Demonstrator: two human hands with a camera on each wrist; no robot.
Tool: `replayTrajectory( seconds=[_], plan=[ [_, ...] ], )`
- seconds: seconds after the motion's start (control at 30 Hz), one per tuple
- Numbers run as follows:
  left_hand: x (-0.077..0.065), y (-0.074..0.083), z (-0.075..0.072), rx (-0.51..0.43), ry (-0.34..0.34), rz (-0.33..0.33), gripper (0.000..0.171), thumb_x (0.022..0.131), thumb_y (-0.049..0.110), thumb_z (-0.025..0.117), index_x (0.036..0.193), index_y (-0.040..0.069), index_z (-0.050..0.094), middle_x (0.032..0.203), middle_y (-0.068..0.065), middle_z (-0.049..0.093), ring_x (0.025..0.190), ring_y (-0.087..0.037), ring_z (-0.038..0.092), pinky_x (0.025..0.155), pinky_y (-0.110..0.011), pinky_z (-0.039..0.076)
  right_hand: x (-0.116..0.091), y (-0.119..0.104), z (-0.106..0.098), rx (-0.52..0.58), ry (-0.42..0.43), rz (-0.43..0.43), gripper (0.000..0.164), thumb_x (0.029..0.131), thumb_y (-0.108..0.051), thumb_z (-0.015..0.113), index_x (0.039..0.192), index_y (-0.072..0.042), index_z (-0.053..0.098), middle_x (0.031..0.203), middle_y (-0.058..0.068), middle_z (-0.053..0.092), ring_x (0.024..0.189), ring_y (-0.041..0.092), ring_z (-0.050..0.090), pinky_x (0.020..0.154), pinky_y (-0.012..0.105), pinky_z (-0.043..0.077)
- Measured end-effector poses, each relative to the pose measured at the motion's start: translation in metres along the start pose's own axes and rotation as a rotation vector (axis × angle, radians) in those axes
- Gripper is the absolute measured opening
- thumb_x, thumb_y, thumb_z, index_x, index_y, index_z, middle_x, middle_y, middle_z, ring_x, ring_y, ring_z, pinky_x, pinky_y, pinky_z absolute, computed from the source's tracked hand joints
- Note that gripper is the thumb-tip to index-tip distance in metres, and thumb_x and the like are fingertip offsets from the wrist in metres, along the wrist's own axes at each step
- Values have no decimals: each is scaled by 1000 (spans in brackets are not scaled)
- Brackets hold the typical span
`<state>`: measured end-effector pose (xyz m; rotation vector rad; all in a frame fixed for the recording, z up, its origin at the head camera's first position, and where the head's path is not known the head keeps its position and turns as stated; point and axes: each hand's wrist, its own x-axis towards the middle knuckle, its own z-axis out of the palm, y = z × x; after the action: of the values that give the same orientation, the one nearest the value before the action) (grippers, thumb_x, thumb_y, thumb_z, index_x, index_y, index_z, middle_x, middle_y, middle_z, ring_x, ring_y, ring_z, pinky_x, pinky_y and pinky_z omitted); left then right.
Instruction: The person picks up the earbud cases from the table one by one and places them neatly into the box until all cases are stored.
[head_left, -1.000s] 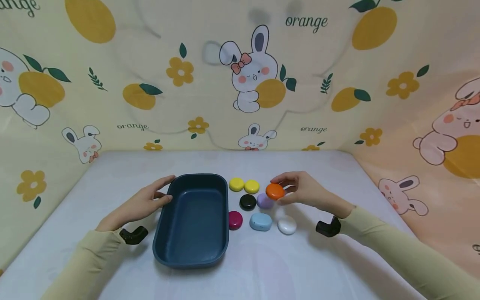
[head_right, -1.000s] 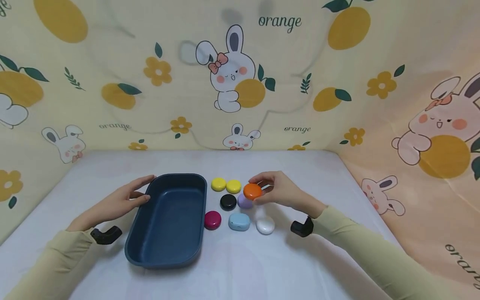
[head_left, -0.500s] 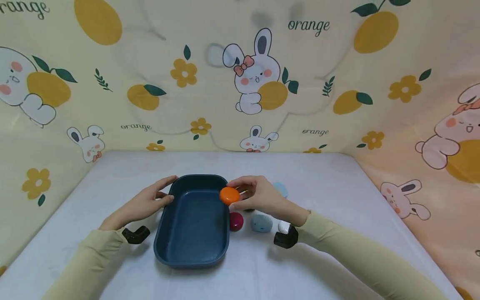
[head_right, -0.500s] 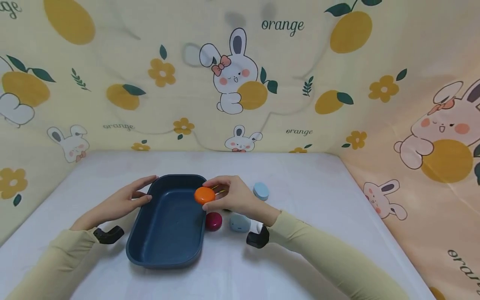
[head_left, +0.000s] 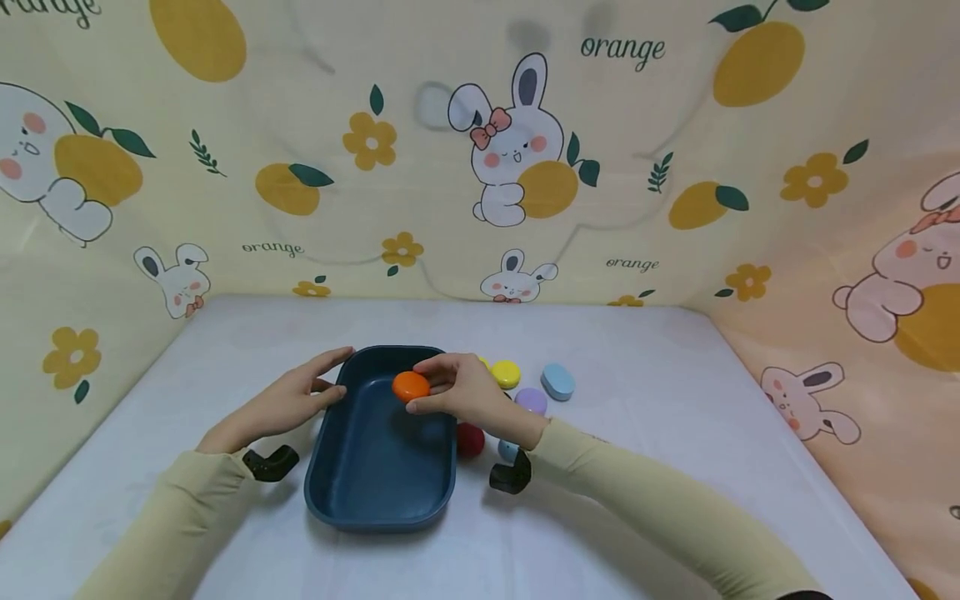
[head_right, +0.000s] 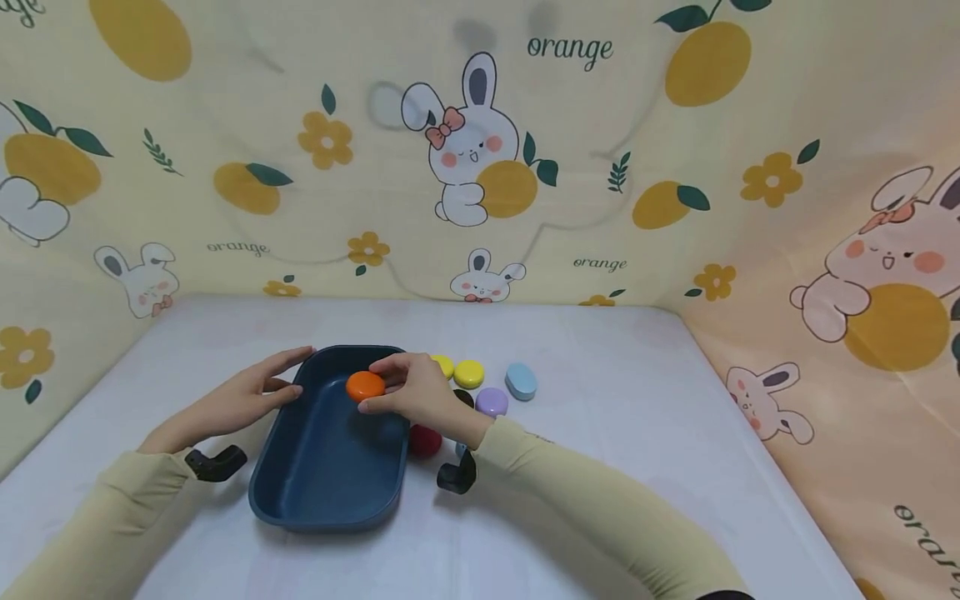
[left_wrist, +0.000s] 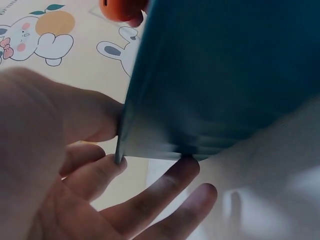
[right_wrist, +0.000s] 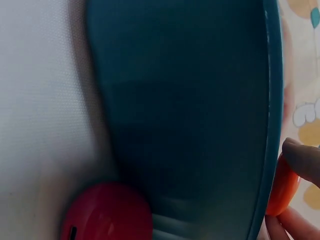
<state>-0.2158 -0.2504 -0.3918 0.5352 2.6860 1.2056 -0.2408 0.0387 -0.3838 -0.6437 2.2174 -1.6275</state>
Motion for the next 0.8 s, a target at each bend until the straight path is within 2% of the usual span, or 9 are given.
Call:
replayTrajectory(
  seconds=[0.5, 0.6, 0.8],
  plan=[
    [1, 0, -1, 13, -13, 8, 62, 102, 16, 54, 154, 0, 24, 156, -25, 26, 116, -44, 56, 92, -54, 49, 4, -7, 8, -86, 10, 15, 48, 77, -15, 87, 120, -9, 68, 102, -3, 70, 90, 15, 66, 84, 28, 54],
    [1, -1, -1, 9, -15, 15, 61, 102, 15, 54, 154, 0, 25, 156, -25, 26, 116, -44, 56, 92, -55, 49, 4, -7, 9, -113, 6, 6, 50, 77, -16, 87, 122, -7, 67, 107, 0, 70, 92, 15, 67, 84, 28, 54],
    [-1, 1, -3, -19, -29, 14, 61, 103, 14, 54, 155, 2, 23, 157, -23, 24, 117, -42, 56, 92, -54, 49, -1, -10, 2, -209, 3, -41, 55, 81, -17, 84, 129, -1, 62, 122, 13, 66, 107, 26, 65, 87, 30, 54]
  ],
)
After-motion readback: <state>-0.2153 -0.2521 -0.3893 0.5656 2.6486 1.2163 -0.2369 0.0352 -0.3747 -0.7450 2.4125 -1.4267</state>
